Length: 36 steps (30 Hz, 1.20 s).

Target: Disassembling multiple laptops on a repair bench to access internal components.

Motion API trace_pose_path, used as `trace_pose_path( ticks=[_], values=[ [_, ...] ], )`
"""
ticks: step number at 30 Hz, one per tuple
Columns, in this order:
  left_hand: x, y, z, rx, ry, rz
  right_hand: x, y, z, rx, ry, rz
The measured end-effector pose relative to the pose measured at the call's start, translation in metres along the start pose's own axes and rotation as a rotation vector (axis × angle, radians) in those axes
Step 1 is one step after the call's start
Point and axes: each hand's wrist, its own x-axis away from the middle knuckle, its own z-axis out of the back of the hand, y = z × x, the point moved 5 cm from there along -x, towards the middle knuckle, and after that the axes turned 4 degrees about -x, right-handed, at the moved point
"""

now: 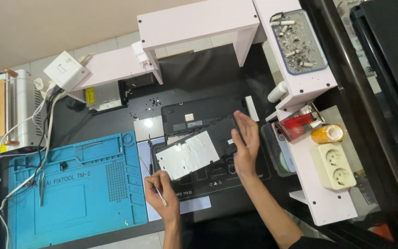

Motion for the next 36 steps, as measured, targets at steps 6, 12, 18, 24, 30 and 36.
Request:
trace_pose_path(
  ticks=[6,12,18,24,30,36],
  values=[
    [-0.015,0.003,0.005,-0.134,-0.017,-0.004,0.014,0.078,0.045,0.195,-0.154,-0.792],
    [-0.025,0.009,0.011,-0.126,-0.06,-0.009,-0.002,0.097,0.063,0.107,-0.108,-0.769],
    [-0.021,-0.011,0.032,-0.23,-0.02,0.006,-0.081,0.108,0.04,0.015,-0.101,-0.558],
    [-0.016,-0.019,0.04,-0.287,0.008,0.057,-0.155,0.184,0.055,0.092,-0.093,-0.501],
    [-0.016,-0.023,0.039,-0.291,0.003,0.079,-0.199,0.22,0.043,0.099,-0.074,-0.568],
    [-0.019,-0.019,0.039,-0.302,0.0,0.089,-0.213,0.249,0.056,0.018,0.034,-0.541]
  ],
)
